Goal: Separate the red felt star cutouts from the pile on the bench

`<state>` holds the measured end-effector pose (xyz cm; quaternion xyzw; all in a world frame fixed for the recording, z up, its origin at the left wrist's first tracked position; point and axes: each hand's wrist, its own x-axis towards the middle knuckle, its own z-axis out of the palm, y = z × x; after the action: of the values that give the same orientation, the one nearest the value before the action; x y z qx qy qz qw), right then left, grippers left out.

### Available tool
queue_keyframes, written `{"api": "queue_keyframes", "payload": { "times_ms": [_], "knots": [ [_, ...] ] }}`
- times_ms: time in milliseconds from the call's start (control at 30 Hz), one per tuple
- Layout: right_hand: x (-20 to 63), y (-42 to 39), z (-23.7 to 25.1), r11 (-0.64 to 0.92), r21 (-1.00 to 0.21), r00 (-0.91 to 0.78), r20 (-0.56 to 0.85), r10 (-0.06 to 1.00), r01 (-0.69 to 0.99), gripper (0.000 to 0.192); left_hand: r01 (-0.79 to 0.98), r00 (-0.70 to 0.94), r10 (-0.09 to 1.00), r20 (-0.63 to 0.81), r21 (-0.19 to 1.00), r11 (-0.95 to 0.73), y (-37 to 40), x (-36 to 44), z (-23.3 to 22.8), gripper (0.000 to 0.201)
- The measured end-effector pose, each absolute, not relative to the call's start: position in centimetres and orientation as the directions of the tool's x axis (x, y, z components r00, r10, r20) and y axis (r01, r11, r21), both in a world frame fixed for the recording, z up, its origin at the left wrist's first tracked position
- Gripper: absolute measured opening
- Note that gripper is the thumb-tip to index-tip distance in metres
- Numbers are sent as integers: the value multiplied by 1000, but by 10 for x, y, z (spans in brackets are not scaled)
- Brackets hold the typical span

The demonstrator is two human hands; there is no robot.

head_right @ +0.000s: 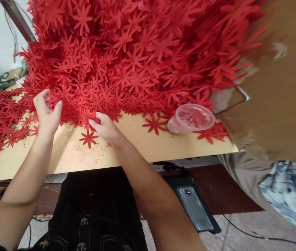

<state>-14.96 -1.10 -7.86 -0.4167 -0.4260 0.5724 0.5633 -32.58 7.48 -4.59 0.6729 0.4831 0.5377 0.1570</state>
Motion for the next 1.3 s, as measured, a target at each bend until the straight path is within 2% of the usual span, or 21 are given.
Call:
{"api": "queue_keyframes", "payload": {
  "times_ms": [67, 133, 233, 300, 400, 500, 667, 767, 967, 1067, 1167, 1233, 1300],
  "knots": [
    [-150, -10, -81, 6, -969, 35, -2, 999, -248, 36, 477, 39, 820, 572, 710, -518, 61, -327, -42, 40],
    [-152, -9, -82, 10, -972, 64, -5, 998, -234, 41, 408, 184, 862, 472, 761, -504, 43, -319, -39, 33],
    [-155, -9, -80, 26, -957, 75, 5, 997, -288, 47, 253, 343, 906, 250, 904, -345, 24, -301, -42, 35],
    [-157, -9, -77, 39, -948, 82, 14, 997, -316, 50, 162, 394, 905, 161, 957, -241, 22, -290, -45, 33],
    [-157, -11, -74, 41, -946, 29, 33, 999, -321, 48, 81, 378, 915, 139, 980, -182, 28, -285, -48, 26],
    [-155, -13, -72, 32, -953, -22, 40, 999, -301, 44, 51, 274, 951, 142, 985, -162, 40, -289, -49, 23],
    [-153, -14, -72, 30, -968, 38, 21, 999, -248, 42, 25, 137, 974, 179, 983, -184, 59, -309, -50, 28],
    [-154, -14, -68, 33, -956, 94, 6, 996, -291, 44, 39, 155, 967, 200, 977, -208, 59, -314, -50, 36],
    [-160, -13, -65, 28, -941, 125, -15, 992, -338, 46, 51, 245, 969, 16, 998, -29, 38, -296, -50, 37],
    [-159, -12, -69, 58, -950, 159, 9, 987, -308, 35, 1, 269, 962, -38, 999, 39, 33, -289, -49, 34],
    [-156, -13, -72, 75, -955, 215, 13, 976, -287, 26, -23, 378, 923, -72, 996, 87, 34, -291, -48, 32],
    [-155, -13, -72, 83, -952, 230, 14, 973, -294, 22, -12, 434, 899, -59, 997, 71, 36, -295, -47, 35],
    [-155, -13, -71, 88, -949, 219, 20, 976, -303, 18, 6, 419, 908, -27, 1000, 27, 39, -298, -47, 37]
  ]
}}
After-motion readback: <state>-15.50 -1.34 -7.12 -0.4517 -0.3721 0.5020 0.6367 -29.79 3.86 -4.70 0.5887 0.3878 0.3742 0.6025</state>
